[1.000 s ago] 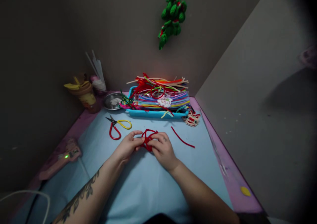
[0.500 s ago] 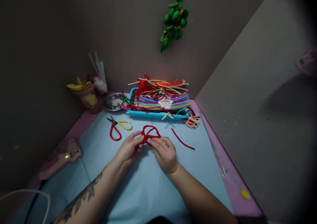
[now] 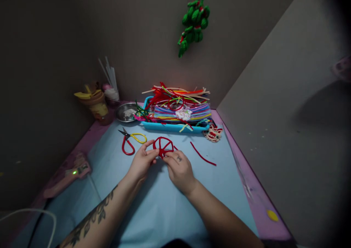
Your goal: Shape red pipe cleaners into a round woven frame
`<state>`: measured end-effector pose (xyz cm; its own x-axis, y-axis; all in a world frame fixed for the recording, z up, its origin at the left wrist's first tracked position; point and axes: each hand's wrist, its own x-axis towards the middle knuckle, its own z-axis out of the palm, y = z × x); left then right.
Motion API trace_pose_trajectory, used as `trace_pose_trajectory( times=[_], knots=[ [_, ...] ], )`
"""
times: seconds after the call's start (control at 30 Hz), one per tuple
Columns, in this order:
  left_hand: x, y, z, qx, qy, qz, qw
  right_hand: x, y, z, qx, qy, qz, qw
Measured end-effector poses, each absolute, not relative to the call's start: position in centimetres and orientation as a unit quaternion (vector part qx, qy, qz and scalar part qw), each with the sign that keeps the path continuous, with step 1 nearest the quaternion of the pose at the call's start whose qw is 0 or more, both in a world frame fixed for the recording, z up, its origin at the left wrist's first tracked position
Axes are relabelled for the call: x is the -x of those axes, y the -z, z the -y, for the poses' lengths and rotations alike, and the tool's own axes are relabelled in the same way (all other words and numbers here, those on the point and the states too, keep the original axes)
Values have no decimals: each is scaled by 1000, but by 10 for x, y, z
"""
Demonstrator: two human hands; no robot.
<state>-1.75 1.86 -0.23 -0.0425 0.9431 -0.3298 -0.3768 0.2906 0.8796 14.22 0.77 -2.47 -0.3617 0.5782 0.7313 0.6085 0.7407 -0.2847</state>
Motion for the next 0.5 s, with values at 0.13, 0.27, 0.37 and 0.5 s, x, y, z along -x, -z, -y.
trace_pose_trajectory(
  times=[0.13, 0.27, 0.37, 0.5],
  knots=[
    [17, 2, -19, -289, -515, -503, 631, -144, 28, -7, 347, -8, 819, 458],
    [16, 0, -18, -296, -503, -500, 640, -144, 32, -7, 349, -20, 807, 477],
    [15, 0, -17, -291, -507, -495, 643, -143, 33, -8, 359, -25, 795, 489],
    [15, 2, -17, -306, -523, -476, 637, -140, 33, -8, 369, -17, 799, 475]
  ],
)
